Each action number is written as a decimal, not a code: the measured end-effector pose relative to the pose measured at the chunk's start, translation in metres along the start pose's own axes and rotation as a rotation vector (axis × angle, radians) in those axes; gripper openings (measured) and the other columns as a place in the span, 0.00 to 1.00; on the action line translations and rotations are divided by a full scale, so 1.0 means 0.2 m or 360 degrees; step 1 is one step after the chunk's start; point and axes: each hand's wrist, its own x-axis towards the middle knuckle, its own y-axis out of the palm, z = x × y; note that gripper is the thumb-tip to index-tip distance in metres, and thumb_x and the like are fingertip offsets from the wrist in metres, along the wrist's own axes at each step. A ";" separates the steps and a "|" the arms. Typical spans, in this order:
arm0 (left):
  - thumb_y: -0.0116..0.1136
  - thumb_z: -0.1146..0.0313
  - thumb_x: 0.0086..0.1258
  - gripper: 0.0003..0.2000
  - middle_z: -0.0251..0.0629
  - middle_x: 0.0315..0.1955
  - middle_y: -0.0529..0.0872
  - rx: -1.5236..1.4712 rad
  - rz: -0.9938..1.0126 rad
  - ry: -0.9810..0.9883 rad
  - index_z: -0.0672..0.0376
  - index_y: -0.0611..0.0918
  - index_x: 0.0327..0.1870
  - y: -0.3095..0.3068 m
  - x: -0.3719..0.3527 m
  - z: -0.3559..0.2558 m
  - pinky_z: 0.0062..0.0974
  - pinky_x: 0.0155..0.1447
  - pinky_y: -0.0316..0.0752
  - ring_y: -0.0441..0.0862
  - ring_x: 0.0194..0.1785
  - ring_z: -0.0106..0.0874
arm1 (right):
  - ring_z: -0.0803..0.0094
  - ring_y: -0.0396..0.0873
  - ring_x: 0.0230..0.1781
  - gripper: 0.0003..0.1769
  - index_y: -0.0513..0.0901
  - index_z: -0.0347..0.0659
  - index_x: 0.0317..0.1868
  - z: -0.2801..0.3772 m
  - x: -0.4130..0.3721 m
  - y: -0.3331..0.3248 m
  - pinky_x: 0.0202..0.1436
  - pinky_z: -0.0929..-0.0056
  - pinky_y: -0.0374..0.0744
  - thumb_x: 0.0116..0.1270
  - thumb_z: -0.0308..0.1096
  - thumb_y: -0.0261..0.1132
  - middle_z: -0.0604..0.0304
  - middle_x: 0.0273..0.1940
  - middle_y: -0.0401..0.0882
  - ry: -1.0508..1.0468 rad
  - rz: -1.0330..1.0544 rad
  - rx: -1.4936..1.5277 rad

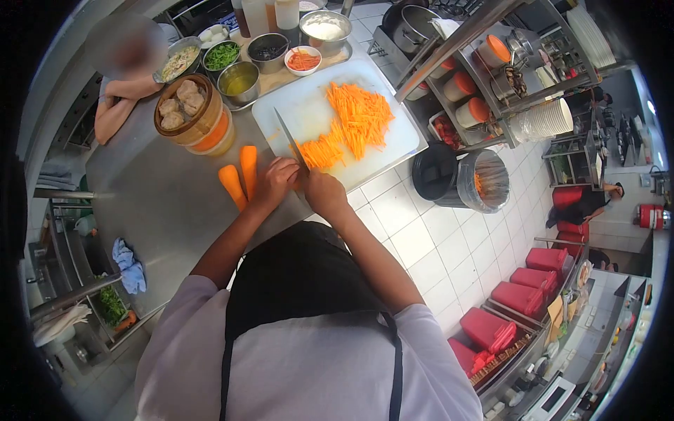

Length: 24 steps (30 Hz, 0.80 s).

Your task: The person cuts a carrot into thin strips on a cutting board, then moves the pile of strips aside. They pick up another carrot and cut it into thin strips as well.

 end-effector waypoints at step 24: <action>0.69 0.74 0.71 0.10 0.45 0.47 0.88 -0.0083 -0.0168 -0.0756 0.61 0.88 0.51 -0.12 0.14 -0.04 0.42 0.53 0.83 0.88 0.48 0.47 | 0.33 0.86 0.38 0.16 0.79 0.33 0.46 -0.07 -0.18 -0.23 0.46 0.38 0.82 0.79 0.42 0.62 0.33 0.33 0.86 0.0176 0.0054 0.0430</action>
